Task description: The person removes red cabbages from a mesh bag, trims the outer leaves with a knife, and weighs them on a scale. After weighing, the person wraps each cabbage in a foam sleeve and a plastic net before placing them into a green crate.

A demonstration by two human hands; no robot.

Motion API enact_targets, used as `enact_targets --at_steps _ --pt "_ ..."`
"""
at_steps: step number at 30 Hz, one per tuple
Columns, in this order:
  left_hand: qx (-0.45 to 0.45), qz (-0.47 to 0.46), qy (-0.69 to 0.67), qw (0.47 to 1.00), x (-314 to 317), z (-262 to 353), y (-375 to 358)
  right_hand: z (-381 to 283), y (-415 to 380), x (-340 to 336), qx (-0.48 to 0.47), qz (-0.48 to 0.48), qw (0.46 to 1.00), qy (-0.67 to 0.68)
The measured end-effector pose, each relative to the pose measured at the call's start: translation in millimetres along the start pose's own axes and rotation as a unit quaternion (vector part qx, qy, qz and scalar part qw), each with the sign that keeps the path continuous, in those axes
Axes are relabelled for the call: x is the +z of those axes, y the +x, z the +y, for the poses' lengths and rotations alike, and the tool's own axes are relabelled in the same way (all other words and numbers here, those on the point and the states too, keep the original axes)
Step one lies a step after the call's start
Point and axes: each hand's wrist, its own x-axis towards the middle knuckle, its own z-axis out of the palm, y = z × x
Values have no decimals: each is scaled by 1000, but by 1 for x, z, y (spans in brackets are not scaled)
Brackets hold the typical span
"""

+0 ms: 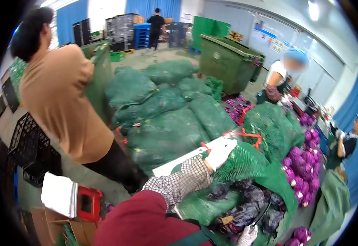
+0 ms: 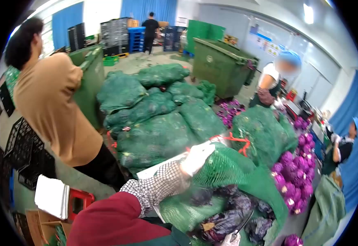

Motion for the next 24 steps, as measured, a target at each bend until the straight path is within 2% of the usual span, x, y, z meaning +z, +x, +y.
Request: enact_targets --at_steps 1,2,3,4,5,6,7,8,9,10,11,13,14,15,18,19,20,21,23,24 --pt "-30 14 62 998 -22 0 8 20 6 0 -28 -32 999 -2" --pt "22 76 129 988 -35 -15 8 63 11 6 -15 -38 998 47" --pt "74 131 190 970 -40 -28 3 57 10 0 -8 -53 998 33" --pt "173 218 304 911 -35 -2 -18 59 10 -4 -19 -51 998 20" --pt "316 193 344 863 -30 34 -38 61 8 -8 -27 -51 998 5" --pt "370 125 289 874 -15 46 -60 35 1 -13 0 -43 998 38" --pt "380 -3 205 902 0 47 -84 28 -4 -13 21 -39 999 32" --pt "373 -134 137 908 22 36 -112 24 -10 -16 44 -33 998 24" --pt "294 -322 105 894 40 22 -136 18 -16 -20 67 -24 997 16" --pt "283 -375 97 878 59 -3 -163 7 -24 -20 118 -13 991 56" --pt "208 -426 159 866 72 -30 -178 -13 -33 -19 128 6 986 102" --pt "34 -474 279 834 86 -88 -206 -1 -48 -15 199 35 969 143" --pt "7 -504 233 832 85 -92 -205 -1 -57 -13 230 66 964 115" --pt "25 -518 221 826 88 -93 -201 55 -67 -19 80 -58 990 -102" --pt "83 -617 189 760 105 -84 -174 -36 -84 -24 284 41 958 17" --pt "88 -659 197 721 115 -81 -167 -7 -95 -24 160 11 987 -33" --pt "94 -695 205 682 127 -77 -159 18 -99 -30 217 20 976 11" --pt "98 -730 210 643 137 -73 -155 6 -98 -38 273 28 960 52" --pt "114 -755 226 606 149 -59 -161 1 -95 -49 291 113 940 137" --pt "125 -751 221 610 150 -59 -163 18 -88 -51 277 166 928 184"
